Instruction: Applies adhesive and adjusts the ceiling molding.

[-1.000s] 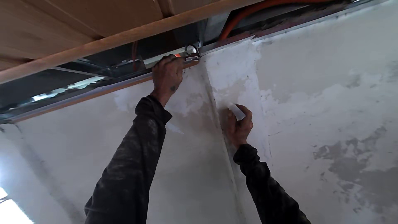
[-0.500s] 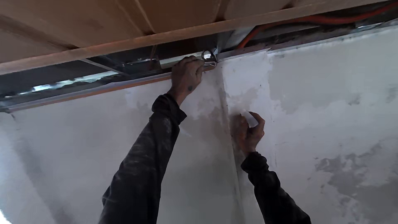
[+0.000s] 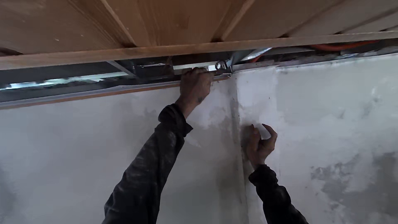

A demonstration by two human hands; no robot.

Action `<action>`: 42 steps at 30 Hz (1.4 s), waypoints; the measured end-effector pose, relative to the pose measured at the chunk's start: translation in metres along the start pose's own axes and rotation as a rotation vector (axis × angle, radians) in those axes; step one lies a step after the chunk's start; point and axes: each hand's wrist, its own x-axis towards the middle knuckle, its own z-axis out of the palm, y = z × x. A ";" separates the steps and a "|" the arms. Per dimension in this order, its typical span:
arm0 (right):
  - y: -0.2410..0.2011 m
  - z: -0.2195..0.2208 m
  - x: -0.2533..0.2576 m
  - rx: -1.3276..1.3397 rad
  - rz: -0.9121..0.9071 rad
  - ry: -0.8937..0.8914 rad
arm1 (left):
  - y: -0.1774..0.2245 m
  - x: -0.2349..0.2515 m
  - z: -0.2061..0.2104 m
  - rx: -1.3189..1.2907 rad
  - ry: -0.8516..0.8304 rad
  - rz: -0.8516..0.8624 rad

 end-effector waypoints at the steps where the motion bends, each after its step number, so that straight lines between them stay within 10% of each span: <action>1: -0.002 0.000 0.000 0.003 0.009 0.005 | 0.000 -0.001 0.001 0.000 0.025 0.008; 32: -0.014 0.006 -0.005 0.006 0.068 0.087 | -0.014 -0.011 0.041 0.251 0.438 0.229; 42: -0.011 0.006 -0.006 0.015 0.078 0.083 | -0.012 -0.010 0.037 0.233 0.342 0.193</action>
